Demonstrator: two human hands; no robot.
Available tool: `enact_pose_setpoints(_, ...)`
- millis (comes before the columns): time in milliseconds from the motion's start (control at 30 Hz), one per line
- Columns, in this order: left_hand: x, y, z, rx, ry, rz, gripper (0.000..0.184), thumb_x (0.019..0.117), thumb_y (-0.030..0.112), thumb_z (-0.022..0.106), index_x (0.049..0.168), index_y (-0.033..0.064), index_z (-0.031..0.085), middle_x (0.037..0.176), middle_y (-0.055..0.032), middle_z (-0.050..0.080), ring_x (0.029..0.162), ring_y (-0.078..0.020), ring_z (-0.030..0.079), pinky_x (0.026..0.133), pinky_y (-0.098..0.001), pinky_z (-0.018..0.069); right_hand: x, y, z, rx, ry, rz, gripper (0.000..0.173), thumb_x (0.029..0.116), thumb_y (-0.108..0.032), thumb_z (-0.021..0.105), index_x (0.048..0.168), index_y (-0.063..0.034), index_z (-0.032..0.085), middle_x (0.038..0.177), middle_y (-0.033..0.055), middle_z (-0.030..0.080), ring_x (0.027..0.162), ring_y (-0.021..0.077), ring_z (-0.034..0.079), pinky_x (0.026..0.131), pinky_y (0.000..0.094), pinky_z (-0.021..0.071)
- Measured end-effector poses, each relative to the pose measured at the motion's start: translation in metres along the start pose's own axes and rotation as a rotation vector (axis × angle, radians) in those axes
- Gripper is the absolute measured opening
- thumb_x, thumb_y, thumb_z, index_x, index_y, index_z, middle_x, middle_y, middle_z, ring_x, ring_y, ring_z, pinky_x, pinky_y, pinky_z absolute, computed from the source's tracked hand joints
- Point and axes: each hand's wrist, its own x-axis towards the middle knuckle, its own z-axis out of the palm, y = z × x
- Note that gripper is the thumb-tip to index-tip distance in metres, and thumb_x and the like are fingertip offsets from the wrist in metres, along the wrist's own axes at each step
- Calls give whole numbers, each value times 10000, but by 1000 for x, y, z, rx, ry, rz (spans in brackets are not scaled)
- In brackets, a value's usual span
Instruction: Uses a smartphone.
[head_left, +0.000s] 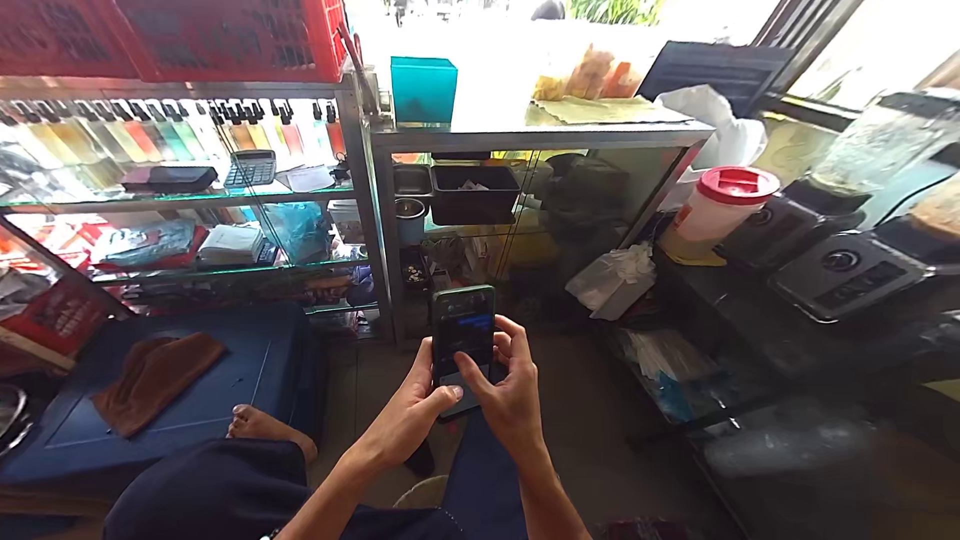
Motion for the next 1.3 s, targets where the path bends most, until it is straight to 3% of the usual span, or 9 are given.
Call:
enact_pose_setpoints(100, 0, 2, -3, 4, 0, 7, 643, 958, 142, 495, 1524, 125, 191, 1290, -36, 613, 1055, -168, 686, 742, -328, 625, 3, -2, -5, 63, -18, -35, 521, 909, -197, 694, 1337, 40, 516, 1004, 55, 730, 936, 111, 713, 826, 284, 607)
enact_pose_setpoints(200, -1, 3, -8, -34, -6, -2, 614, 970, 187, 470, 1522, 154, 203, 1297, -70, 619, 1051, -203, 693, 737, -349, 624, 3, -1, -14, 192, -87, -50, 412, 969, -27, 447, 1365, 74, 501, 1039, 90, 716, 954, 112, 695, 853, 281, 586)
enact_pose_setpoints(267, -1, 4, -13, -58, 19, -17, 624, 966, 208, 466, 1525, 214, 189, 1302, -98, 625, 1032, -238, 707, 711, -368, 629, 4, 2, -19, 319, -180, -43, 482, 963, -43, 356, 1422, 64, 452, 1127, 105, 693, 1028, 128, 675, 901, 293, 566)
enact_pose_setpoints(367, -1, 8, -18, -82, 33, 11, 710, 972, 167, 449, 1571, 313, 97, 1292, -121, 637, 996, -258, 721, 714, -374, 632, 6, 5, -27, 466, -427, 6, 663, 937, -87, 447, 1567, -18, 252, 1396, 158, 557, 1216, 230, 613, 991, 389, 553)
enact_pose_setpoints(467, -5, 13, -22, -100, 26, 47, 752, 966, 65, 419, 1576, 351, 85, 1256, -129, 654, 993, -251, 721, 790, -386, 626, 5, 8, -28, 700, -642, 90, 804, 957, -111, 529, 1622, -173, 81, 1473, 162, 505, 1120, 299, 673, 738, 420, 641)
enact_pose_setpoints(533, -7, 15, -24, -84, 22, 70, 817, 946, 18, 422, 1594, 383, 81, 1247, -134, 662, 1001, -245, 719, 805, -386, 620, 3, 5, -25, 822, -669, 126, 814, 964, -100, 541, 1626, -244, 89, 1461, 169, 512, 1062, 313, 689, 649, 406, 638)
enact_pose_setpoints(700, -9, 16, -24, -55, -4, 79, 892, 951, -4, 439, 1611, 430, 26, 1273, -111, 644, 1028, -226, 704, 843, -387, 612, 0, -1, -17, 899, -606, 139, 788, 974, -37, 511, 1608, -323, 140, 1385, 172, 572, 994, 332, 714, 647, 433, 648)
enact_pose_setpoints(1067, -7, 13, -21, -14, -37, 109, 894, 958, -32, 405, 1621, 411, 1, 1293, -113, 634, 1030, -227, 706, 845, -385, 617, -2, -6, -12, 793, -435, 141, 635, 1043, -26, 396, 1589, -303, 228, 1249, 171, 656, 824, 304, 746, 555, 420, 644)
enact_pose_setpoints(1300, -8, 14, -20, -12, -24, 123, 874, 964, -18, 412, 1630, 375, 6, 1274, -119, 635, 1015, -217, 706, 832, -367, 619, -1, -3, -15, 850, -479, 150, 675, 1015, -52, 468, 1592, -292, 211, 1300, 178, 631, 889, 319, 742, 601, 434, 650)
